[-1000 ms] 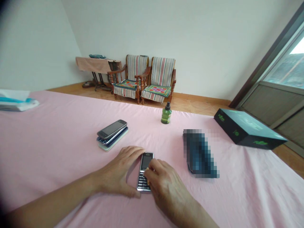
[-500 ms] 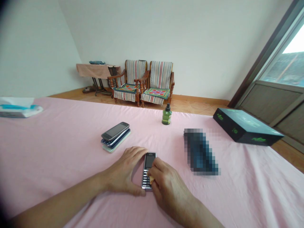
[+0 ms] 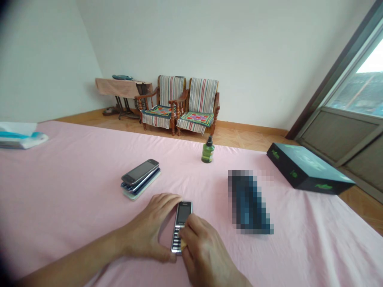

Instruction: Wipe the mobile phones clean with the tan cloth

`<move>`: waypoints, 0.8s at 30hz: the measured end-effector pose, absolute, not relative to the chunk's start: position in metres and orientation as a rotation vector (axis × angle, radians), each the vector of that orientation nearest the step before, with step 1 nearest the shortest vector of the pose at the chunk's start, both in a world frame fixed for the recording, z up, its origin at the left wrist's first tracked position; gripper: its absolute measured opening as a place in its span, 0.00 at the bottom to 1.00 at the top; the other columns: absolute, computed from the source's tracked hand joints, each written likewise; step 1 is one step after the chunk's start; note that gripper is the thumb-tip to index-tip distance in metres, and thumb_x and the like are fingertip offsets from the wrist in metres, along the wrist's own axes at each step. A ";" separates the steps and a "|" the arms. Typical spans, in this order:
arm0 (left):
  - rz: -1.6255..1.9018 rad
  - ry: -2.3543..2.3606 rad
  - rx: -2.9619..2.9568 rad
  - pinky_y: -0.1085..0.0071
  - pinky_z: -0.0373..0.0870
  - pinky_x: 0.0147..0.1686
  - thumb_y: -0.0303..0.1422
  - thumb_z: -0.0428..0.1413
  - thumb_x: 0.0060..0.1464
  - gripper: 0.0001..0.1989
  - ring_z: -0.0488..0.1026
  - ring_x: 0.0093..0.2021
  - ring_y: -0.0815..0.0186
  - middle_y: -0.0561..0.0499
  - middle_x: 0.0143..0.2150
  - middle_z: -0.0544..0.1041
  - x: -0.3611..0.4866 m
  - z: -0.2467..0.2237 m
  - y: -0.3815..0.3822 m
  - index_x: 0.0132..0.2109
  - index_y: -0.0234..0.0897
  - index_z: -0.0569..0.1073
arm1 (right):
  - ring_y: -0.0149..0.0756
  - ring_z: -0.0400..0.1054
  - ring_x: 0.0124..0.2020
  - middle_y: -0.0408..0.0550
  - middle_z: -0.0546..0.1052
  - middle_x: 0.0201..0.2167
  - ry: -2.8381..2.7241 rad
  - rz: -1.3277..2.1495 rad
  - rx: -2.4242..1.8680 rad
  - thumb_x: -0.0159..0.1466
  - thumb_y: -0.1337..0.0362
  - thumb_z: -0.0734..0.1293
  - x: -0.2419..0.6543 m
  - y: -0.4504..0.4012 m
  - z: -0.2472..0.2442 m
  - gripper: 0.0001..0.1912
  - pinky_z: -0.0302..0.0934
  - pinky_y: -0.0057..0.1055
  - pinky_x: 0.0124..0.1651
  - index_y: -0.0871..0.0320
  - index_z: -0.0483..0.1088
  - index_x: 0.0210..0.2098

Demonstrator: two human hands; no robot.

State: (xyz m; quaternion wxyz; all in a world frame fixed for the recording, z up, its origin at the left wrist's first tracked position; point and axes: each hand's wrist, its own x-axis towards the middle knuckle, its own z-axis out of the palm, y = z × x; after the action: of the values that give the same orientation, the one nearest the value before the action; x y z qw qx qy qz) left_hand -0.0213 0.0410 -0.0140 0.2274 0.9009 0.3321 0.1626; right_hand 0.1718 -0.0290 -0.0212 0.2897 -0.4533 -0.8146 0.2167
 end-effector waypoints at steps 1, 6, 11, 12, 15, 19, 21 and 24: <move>0.444 0.916 2.482 0.49 0.54 0.61 0.53 0.67 0.33 0.53 0.59 0.60 0.46 0.41 0.61 0.63 -0.021 -0.014 0.041 0.63 0.38 0.56 | 0.35 0.65 0.33 0.48 0.68 0.34 -2.152 0.604 -1.210 0.59 0.78 0.57 0.172 -0.030 -0.022 0.13 0.58 0.30 0.33 0.59 0.69 0.34; 0.428 0.918 2.468 0.49 0.54 0.61 0.54 0.66 0.33 0.54 0.59 0.60 0.45 0.40 0.62 0.62 -0.022 -0.015 0.042 0.64 0.38 0.56 | 0.32 0.65 0.31 0.47 0.67 0.32 -2.065 0.713 -1.227 0.56 0.80 0.57 0.175 -0.030 -0.026 0.13 0.56 0.28 0.30 0.58 0.66 0.31; 0.446 0.904 2.468 0.50 0.54 0.61 0.54 0.67 0.33 0.54 0.59 0.60 0.45 0.40 0.61 0.63 -0.021 -0.012 0.042 0.64 0.37 0.56 | 0.35 0.65 0.32 0.49 0.68 0.33 -2.123 0.628 -1.230 0.61 0.77 0.55 0.174 -0.032 -0.028 0.12 0.59 0.30 0.32 0.58 0.66 0.31; 0.449 0.905 2.470 0.50 0.54 0.61 0.54 0.67 0.32 0.55 0.59 0.60 0.45 0.40 0.61 0.63 -0.020 -0.012 0.041 0.64 0.37 0.56 | 0.36 0.65 0.32 0.49 0.68 0.33 -2.142 0.597 -1.230 0.61 0.77 0.56 0.174 -0.032 -0.028 0.12 0.60 0.30 0.32 0.58 0.67 0.31; 0.458 0.911 2.469 0.50 0.55 0.61 0.54 0.67 0.33 0.54 0.59 0.59 0.45 0.41 0.61 0.63 -0.020 -0.010 0.041 0.64 0.38 0.56 | 0.37 0.65 0.31 0.49 0.69 0.32 -2.174 0.561 -1.241 0.61 0.77 0.56 0.173 -0.034 -0.027 0.12 0.60 0.31 0.31 0.58 0.67 0.32; 0.458 0.907 2.472 0.50 0.55 0.60 0.52 0.66 0.35 0.51 0.60 0.59 0.45 0.41 0.61 0.63 -0.021 -0.010 0.040 0.63 0.39 0.56 | 0.37 0.65 0.32 0.50 0.69 0.33 -2.171 0.577 -1.271 0.61 0.77 0.56 0.170 -0.036 -0.025 0.13 0.61 0.32 0.33 0.58 0.69 0.34; 0.459 0.904 2.473 0.49 0.54 0.60 0.51 0.66 0.36 0.50 0.60 0.59 0.45 0.41 0.61 0.63 -0.021 -0.011 0.041 0.63 0.40 0.56 | 0.38 0.65 0.32 0.50 0.70 0.33 -2.174 0.554 -1.278 0.60 0.78 0.56 0.168 -0.036 -0.023 0.14 0.61 0.32 0.33 0.58 0.69 0.34; 0.466 0.904 2.476 0.50 0.55 0.60 0.51 0.66 0.35 0.50 0.60 0.59 0.45 0.41 0.61 0.64 -0.021 -0.012 0.041 0.63 0.39 0.56 | 0.36 0.65 0.30 0.49 0.69 0.31 -2.136 0.592 -1.313 0.57 0.79 0.57 0.171 -0.036 -0.016 0.13 0.58 0.30 0.30 0.58 0.69 0.30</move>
State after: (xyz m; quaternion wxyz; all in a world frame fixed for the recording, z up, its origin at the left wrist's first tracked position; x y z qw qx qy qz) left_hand -0.0213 0.0413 -0.0120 0.2304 0.9002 0.3286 0.1693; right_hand 0.1708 -0.0359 -0.0163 0.2790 -0.4895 -0.7961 0.2207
